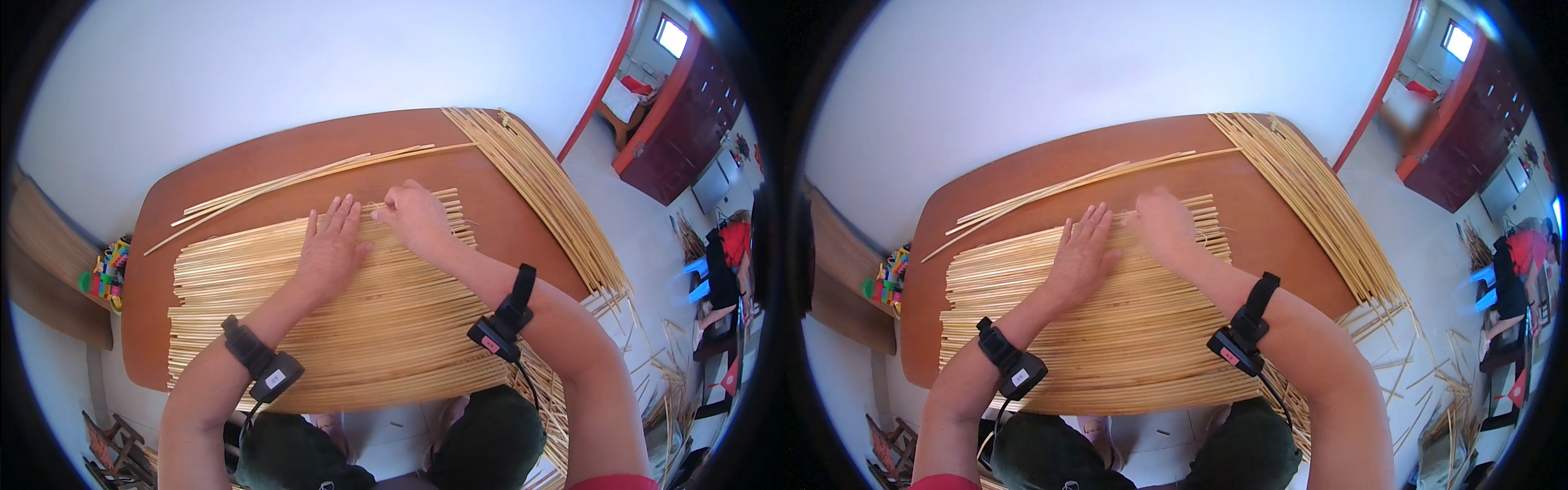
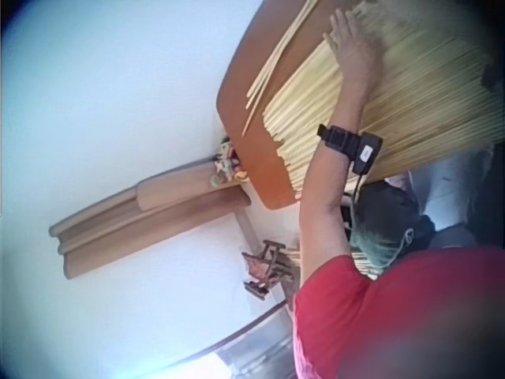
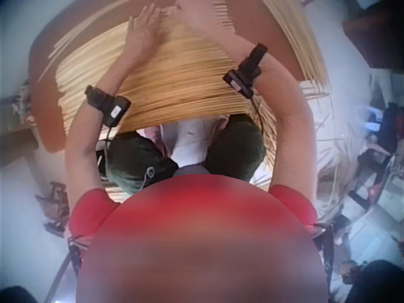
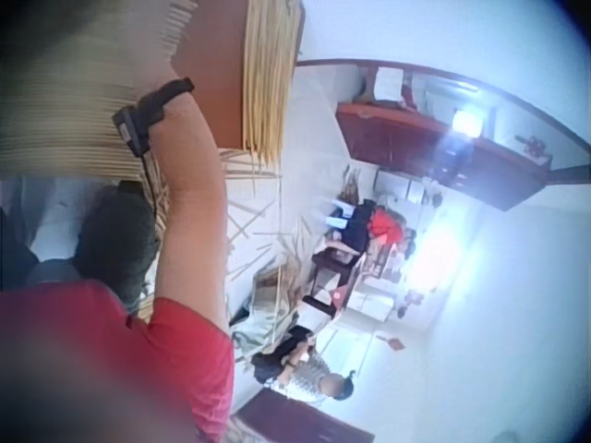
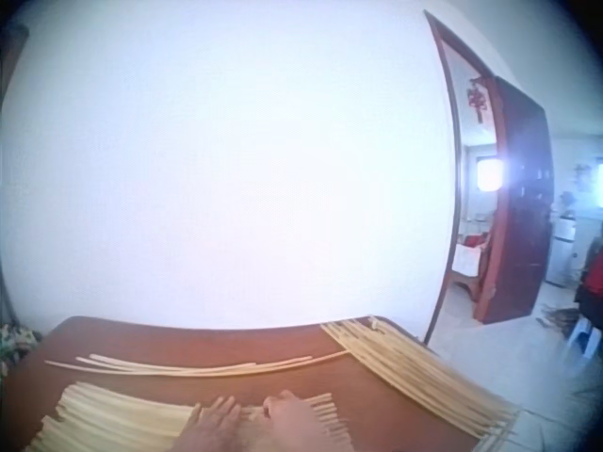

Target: The person weaves thin bamboo strips together using a white string. They tie a knot, align the strips on a table, and thread the string through the bundle to secure them.

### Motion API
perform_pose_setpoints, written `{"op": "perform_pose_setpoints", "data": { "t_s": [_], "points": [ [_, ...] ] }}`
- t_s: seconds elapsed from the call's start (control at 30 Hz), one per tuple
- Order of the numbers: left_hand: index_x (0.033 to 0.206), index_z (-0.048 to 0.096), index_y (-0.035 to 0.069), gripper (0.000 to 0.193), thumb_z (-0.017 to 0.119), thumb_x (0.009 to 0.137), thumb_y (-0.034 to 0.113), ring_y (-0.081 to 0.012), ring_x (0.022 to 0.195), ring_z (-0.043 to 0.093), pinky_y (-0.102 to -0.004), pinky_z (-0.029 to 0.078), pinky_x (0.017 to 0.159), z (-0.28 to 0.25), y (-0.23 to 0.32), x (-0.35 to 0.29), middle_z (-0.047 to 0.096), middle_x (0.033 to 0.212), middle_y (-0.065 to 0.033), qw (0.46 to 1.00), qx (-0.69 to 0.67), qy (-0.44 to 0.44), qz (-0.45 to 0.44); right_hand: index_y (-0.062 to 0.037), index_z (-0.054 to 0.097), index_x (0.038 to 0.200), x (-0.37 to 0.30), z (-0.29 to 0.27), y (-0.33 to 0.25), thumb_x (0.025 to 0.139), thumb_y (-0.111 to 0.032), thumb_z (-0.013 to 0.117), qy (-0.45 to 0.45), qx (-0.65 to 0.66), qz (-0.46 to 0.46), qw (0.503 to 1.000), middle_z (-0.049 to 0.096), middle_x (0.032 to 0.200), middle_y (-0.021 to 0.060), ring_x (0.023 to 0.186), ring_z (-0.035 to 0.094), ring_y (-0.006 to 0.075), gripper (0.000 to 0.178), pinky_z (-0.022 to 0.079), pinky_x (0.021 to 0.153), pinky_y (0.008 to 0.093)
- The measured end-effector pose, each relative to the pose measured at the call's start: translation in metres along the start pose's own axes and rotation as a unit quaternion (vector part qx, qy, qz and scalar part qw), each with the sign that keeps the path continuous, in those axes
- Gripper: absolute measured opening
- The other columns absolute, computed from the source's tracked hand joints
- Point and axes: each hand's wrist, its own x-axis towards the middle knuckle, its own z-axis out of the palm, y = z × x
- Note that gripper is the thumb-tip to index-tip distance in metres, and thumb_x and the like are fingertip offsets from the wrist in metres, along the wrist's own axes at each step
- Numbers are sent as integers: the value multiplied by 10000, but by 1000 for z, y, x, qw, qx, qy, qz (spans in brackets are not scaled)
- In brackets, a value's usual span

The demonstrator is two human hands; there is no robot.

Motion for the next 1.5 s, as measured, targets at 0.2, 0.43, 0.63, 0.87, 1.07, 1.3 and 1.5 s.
{"op": "perform_pose_setpoints", "data": {
  "t_s": [0.2, 0.43, 0.63, 0.87, 1.07, 1.3, 1.5],
  "points": [
    [1521, 328, -46, 675, 502, 1029, 381, -340, 1520, 247, -538, 164, 1235, 14, -8, -2, 313, 1610, -206, 998, 23, -52, -10, -52, 680, 915, 7, 31, 21, 904, -202, 664, -20, -49, 11, 999, 646, 983, 135, 923, 650, 333, 152, 523, 812, 446],
    [1534, 328, -36, 698, 426, 1049, 456, -314, 1526, 241, -537, 131, 1243, 12, -8, -5, 301, 1624, -186, 998, 42, -40, 2, -58, 651, 915, 21, 36, 37, 945, -174, 609, 58, 57, -1, 997, 629, 973, 130, 921, 634, 338, 127, 510, 821, 450],
    [1513, 336, -62, 676, 506, 1026, 376, -364, 1507, 268, -558, 160, 1228, 11, -5, -7, 317, 1599, -235, 999, 27, -16, 21, -43, 685, 936, 25, 30, 33, 946, -177, 612, 28, 53, -42, 997, 610, 934, 128, 930, 624, 331, 153, 504, 812, 452],
    [1523, 340, -42, 679, 459, 1039, 421, -339, 1517, 252, -549, 145, 1235, 12, -5, -8, 305, 1614, -207, 999, 39, -25, 16, -33, 674, 907, 32, 33, 35, 945, -193, 610, -32, -25, -53, 998, 613, 947, 120, 982, 607, 316, 177, 495, 842, 445],
    [1515, 371, -22, 661, 465, 1037, 424, -325, 1516, 258, -544, 154, 1235, 9, -2, -7, 318, 1611, -189, 999, 38, -21, 15, -23, 620, 918, 35, 46, 32, 955, -171, 596, 24, 79, -65, 994, 604, 959, 127, 971, 593, 326, 155, 481, 850, 448],
    [1483, 421, -3, 629, 554, 998, 374, -329, 1491, 304, -550, 198, 1223, 3, -7, -8, 372, 1573, -185, 999, 19, -35, 31, -12, 595, 911, 44, 64, 30, 956, -152, 605, 61, 101, -16, 993, 585, 947, 148, 941, 584, 347, 147, 477, 831, 447],
    [1438, 456, -21, 568, 599, 976, 277, -373, 1384, 405, -547, 236, 1201, 0, -9, 3, 446, 1433, -212, 998, -66, -3, 18, -14, 600, 924, 42, 64, 28, 956, -147, 609, 73, 112, -21, 991, 579, 951, 152, 929, 579, 349, 138, 477, 827, 447]
  ]
}}
